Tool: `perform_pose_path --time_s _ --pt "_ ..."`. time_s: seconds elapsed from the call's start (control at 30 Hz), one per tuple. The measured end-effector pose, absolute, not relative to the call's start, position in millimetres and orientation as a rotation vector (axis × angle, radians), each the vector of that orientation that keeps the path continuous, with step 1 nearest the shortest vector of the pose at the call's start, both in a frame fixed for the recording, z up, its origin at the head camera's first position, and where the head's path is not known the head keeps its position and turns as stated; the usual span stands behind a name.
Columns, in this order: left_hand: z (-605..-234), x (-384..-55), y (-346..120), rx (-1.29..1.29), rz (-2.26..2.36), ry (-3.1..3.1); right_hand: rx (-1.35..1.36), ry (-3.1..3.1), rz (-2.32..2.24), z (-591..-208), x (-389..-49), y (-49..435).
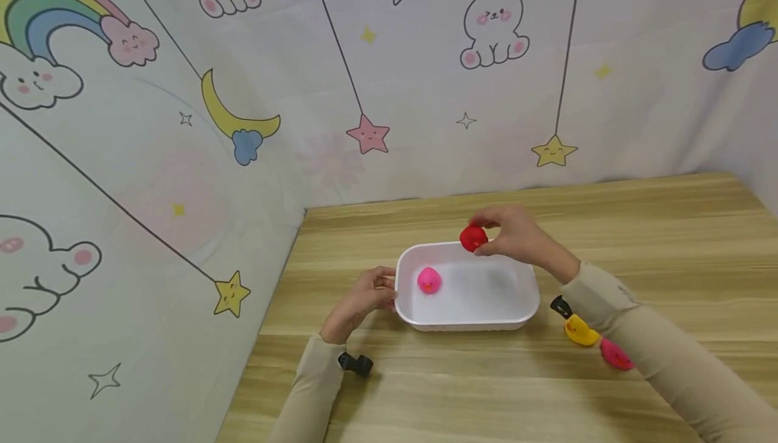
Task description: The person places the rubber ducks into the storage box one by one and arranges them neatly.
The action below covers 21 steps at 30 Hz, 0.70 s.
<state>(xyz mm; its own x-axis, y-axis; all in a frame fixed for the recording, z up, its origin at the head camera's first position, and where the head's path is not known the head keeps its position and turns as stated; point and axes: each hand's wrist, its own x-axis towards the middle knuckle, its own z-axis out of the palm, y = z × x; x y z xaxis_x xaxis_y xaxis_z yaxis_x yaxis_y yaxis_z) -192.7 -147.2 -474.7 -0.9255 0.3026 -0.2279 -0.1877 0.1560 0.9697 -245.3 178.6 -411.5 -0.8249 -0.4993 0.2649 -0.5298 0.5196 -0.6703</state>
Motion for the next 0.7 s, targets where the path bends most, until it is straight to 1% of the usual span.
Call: perform_pose_path --time_s 0.2,0.4,0.7 --pt "-475 -193 -148 0.107 1.824 2.073 0.978 -2.758 1.189 -419 -250 164" --pt "-474 -193 -147 0.104 1.827 2.073 0.983 -2.831 1.236 -425 -255 151" --pt "-473 -191 -147 0.108 1.837 2.067 1.057 -2.889 1.214 -429 -262 141"
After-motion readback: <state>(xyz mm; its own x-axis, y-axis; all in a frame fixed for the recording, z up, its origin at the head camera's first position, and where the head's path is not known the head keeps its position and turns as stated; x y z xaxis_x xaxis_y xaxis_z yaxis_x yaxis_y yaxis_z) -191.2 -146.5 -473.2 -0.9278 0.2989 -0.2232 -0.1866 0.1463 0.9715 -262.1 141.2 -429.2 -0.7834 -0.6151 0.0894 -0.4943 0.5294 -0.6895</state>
